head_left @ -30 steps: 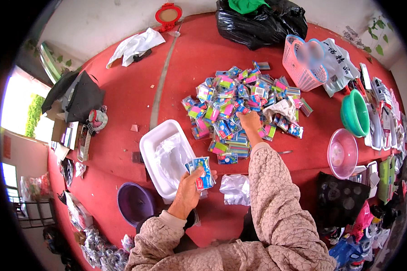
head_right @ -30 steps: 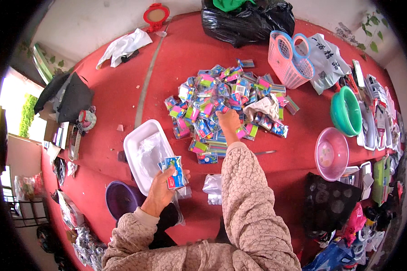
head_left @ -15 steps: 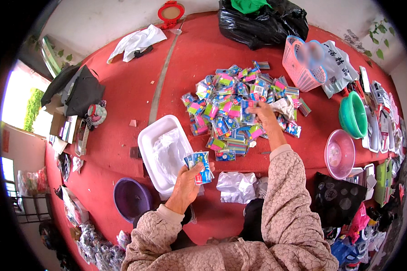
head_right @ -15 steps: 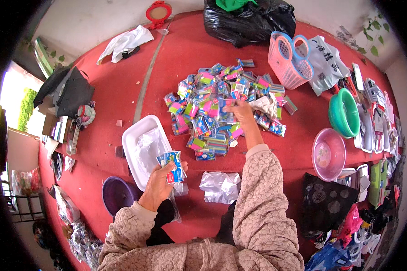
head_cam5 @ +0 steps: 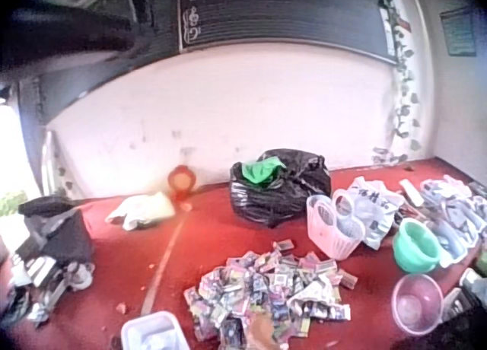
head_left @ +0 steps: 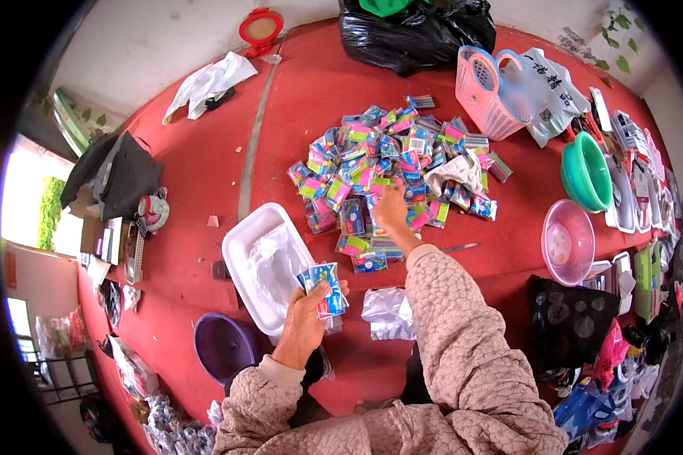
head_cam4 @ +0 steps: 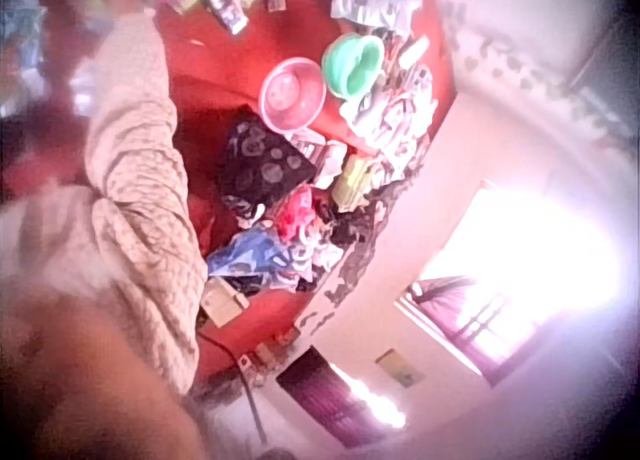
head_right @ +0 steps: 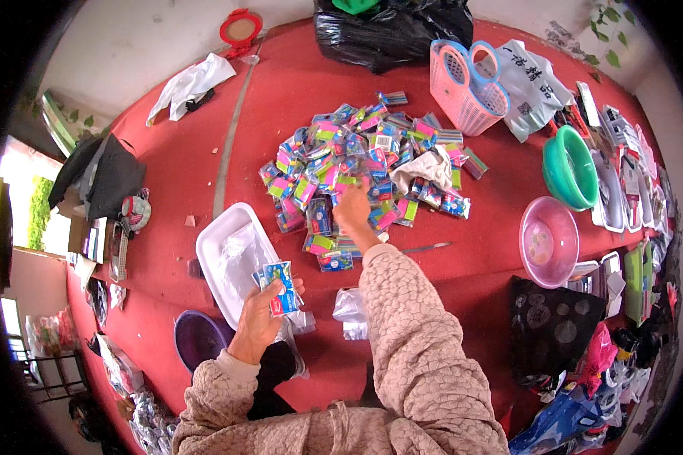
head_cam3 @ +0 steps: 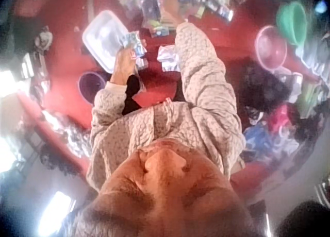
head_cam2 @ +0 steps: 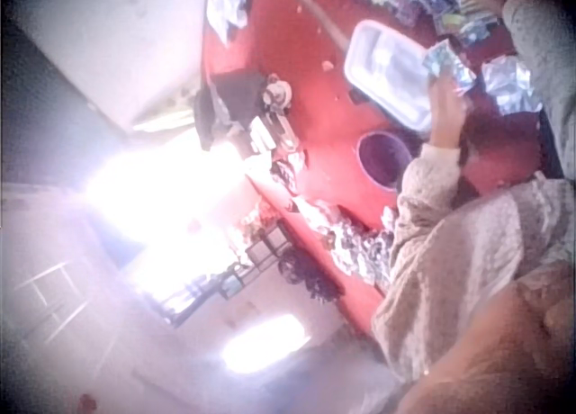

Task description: The person sits on the floor and packs small, colorful rectangular items into clear plastic bags. They pick up the items from a large pile, place them into the bags, and then put the filled bags into a white plastic container.

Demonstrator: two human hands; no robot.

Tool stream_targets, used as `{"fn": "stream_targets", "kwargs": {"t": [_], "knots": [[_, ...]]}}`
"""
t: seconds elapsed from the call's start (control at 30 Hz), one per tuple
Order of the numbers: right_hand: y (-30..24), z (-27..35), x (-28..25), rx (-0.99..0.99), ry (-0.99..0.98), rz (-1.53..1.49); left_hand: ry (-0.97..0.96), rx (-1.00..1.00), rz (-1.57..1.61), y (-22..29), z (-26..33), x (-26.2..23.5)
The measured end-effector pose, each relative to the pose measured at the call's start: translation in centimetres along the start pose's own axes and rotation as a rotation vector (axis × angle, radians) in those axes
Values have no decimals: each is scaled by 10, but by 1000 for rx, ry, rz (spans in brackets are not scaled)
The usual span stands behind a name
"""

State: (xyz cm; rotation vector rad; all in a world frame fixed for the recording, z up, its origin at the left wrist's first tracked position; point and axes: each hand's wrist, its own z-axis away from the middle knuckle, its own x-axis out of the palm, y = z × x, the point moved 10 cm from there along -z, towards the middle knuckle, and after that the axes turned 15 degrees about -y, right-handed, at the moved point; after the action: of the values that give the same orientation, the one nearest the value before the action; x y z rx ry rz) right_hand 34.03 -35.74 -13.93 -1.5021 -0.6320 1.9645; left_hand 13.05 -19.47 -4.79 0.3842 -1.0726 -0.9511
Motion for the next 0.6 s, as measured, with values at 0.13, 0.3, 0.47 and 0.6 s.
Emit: {"fn": "stream_targets", "kwargs": {"t": [0.13,0.3,0.47,0.6], "knots": [[29,-23,-21,-97,-81,35,-18,6,4,-1,-1,-1],[21,-3,-63,-301,-343,-180,-23,19,16,6,5,-1],[65,16,-68,-214,-415,-25,-51,28,-11,5,2,4],[101,14,-48,-116,-425,235,-54,25,-5,2,2,7]]}}
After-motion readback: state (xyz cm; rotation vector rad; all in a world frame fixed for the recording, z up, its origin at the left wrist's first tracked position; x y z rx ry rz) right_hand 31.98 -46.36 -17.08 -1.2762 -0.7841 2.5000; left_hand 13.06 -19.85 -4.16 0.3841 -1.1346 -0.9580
